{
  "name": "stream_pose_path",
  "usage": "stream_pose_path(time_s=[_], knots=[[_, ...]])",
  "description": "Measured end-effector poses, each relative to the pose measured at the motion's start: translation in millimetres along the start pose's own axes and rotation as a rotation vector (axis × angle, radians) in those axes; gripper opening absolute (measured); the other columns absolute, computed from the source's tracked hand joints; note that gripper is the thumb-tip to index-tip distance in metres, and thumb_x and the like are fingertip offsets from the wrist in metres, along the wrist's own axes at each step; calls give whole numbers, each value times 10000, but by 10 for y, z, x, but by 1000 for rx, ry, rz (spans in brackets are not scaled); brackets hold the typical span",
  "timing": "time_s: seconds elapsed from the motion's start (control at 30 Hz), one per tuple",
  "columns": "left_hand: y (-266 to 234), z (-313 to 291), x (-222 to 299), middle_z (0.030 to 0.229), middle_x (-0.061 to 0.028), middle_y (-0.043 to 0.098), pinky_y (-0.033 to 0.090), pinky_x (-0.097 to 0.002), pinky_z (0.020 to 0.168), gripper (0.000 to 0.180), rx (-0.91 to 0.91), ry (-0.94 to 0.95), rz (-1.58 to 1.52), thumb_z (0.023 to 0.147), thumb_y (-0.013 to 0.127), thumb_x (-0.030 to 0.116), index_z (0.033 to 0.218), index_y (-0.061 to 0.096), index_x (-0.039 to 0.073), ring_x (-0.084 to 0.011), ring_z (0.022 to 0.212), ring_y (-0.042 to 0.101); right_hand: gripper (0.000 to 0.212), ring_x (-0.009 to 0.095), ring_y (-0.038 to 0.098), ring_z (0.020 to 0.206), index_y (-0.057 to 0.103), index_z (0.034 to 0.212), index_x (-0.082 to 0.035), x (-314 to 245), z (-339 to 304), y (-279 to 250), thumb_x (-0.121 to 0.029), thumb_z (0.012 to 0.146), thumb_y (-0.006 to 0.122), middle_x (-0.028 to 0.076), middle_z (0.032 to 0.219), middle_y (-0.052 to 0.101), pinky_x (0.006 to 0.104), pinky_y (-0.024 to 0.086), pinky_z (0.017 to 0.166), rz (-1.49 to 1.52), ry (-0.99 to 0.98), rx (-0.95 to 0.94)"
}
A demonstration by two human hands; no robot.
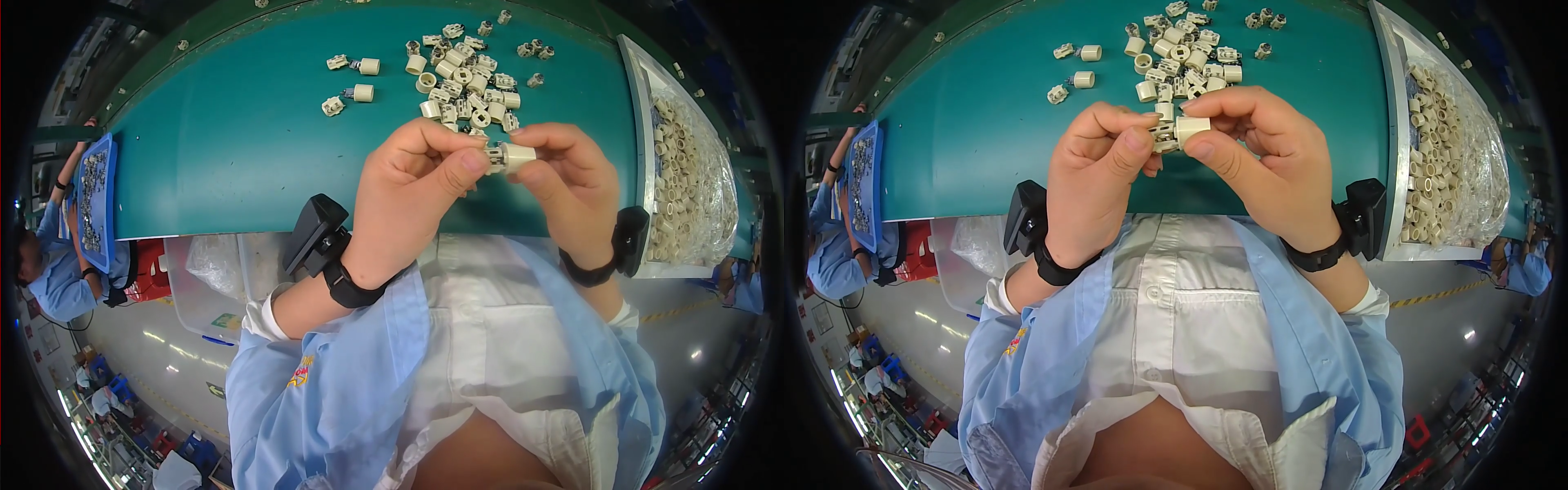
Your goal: The person picks up a base and a cap by hand, fits them together, and places the assembled component onto a conveyor belt, repeating this process several times.
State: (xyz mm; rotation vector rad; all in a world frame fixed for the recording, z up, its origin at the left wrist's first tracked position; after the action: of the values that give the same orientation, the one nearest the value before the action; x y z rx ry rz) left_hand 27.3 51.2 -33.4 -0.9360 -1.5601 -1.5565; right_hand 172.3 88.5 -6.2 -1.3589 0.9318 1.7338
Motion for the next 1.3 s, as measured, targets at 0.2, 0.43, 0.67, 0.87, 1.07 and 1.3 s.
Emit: stream_pose_path(time_s=[0.2,0.43,0.67,0.87,1.07,1.3], knots=[[20,-28,48,836,-48,558,447,-230,636,178,9,64,-7,839,629,150,928,566,10,-119,707,548,253,122,584,828,588,1019,22,-25,-20,3,-65,793,663,72,924,614,235,468,741,-135,-71,-12],[13,-74,60,827,-49,553,458,-224,627,180,-21,65,36,830,638,144,918,567,4,-115,687,555,263,137,595,825,599,1011,12,-61,-57,25,-82,779,678,86,959,626,250,479,742,-245,-207,-78],[7,-115,36,842,-52,556,476,-219,666,157,-19,108,88,809,646,63,921,556,-1,-110,722,566,251,142,600,803,608,1009,-4,4,-93,51,-108,788,668,83,937,627,245,483,711,-294,-150,-55],[27,-38,44,874,-70,584,485,-219,700,332,-112,172,43,774,644,-40,1059,476,-3,-130,798,600,264,171,598,771,622,1000,-33,-168,-38,80,-57,743,674,95,916,627,265,480,669,-563,-260,-163],[80,163,154,859,-66,586,485,-233,705,393,-222,26,-24,779,647,-13,1118,449,10,-128,799,585,268,169,577,708,630,948,-32,-443,155,93,-45,687,689,75,840,618,255,465,614,-777,-414,-225],[168,547,483,875,-64,592,459,-232,721,277,-176,219,300,887,556,158,1095,484,-10,-100,776,559,210,189,589,697,623,900,-10,-775,699,-213,-108,716,647,100,787,613,274,464,625,-972,-448,-72]])
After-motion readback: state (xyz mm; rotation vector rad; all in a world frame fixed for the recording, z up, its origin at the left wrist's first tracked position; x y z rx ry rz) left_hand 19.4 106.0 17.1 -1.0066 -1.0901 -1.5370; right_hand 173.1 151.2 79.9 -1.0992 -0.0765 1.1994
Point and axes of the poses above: each hand's wrist, its own z-axis towards the middle knuckle, its own y-axis out of the palm, x = y × z, the point moved 5 cm from there along z, towards the middle knuckle
